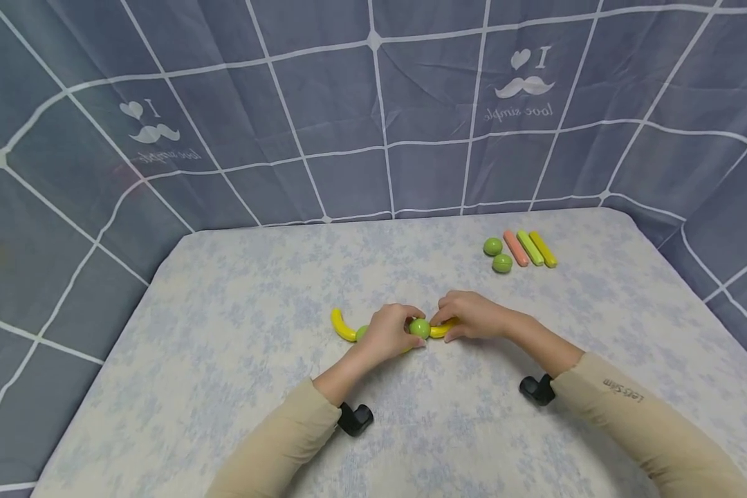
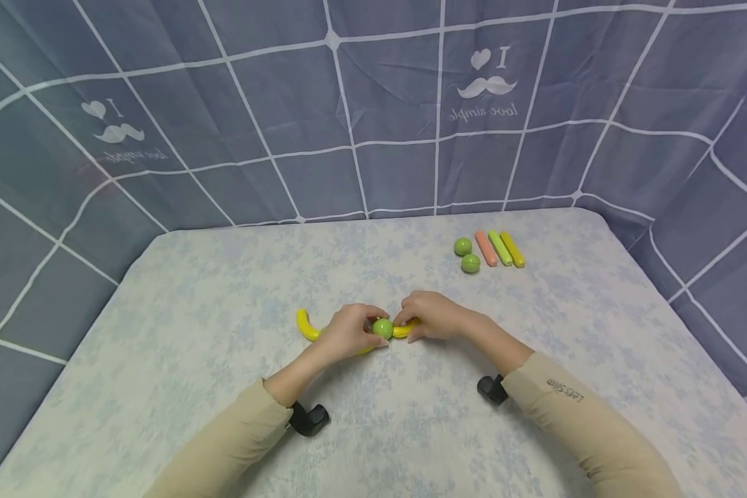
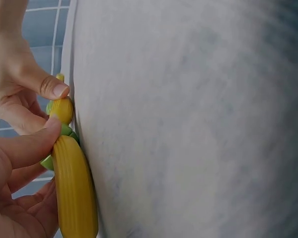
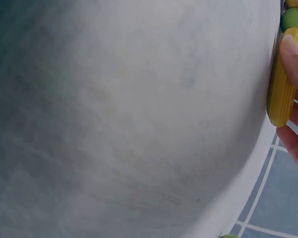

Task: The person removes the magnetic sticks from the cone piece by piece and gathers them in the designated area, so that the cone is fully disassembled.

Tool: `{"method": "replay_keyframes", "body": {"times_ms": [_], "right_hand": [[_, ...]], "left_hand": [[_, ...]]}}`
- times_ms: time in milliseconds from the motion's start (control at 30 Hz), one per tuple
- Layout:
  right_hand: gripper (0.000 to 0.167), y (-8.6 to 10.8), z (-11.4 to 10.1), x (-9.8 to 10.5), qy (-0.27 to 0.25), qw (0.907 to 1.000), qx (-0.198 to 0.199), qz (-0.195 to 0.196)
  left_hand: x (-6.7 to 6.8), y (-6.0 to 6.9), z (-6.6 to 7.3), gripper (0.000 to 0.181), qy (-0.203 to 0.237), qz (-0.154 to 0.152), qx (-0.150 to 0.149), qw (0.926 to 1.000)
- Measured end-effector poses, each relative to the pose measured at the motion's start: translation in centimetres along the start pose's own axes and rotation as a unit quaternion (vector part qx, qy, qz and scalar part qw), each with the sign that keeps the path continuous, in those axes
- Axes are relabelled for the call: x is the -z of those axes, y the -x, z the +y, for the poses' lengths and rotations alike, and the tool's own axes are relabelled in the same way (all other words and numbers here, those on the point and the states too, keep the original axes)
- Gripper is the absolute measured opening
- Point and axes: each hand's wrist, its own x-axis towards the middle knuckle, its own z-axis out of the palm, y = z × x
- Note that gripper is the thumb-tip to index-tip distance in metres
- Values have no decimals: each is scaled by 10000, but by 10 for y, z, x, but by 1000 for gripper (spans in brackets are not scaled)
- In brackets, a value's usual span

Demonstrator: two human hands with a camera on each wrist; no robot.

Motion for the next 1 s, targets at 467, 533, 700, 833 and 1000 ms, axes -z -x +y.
{"method": "replay_keyframes", "body": {"times_ms": [467,533,700,833,1000], "right_hand": [[29,1,5,1,-585,9975,-382,-63],[29,1,7,2,-742,9962,-453,-23],[29,2,11,3,-1097,9917,-659,81],[29,4,14,6,-1269,9871,-945,226],[28,5,16,9,-1471,9777,-1401,530]], "left_hand": [[1,-1,-2,34,-33,-107,-55,9999],[1,-1,-1,35,4,-106,-30,9999],[3,-2,-1,36,64,-91,6,9999],[3,-2,-1,37,119,-105,7,9999],[3,-1,-1,38,164,-131,67,9998]]}}
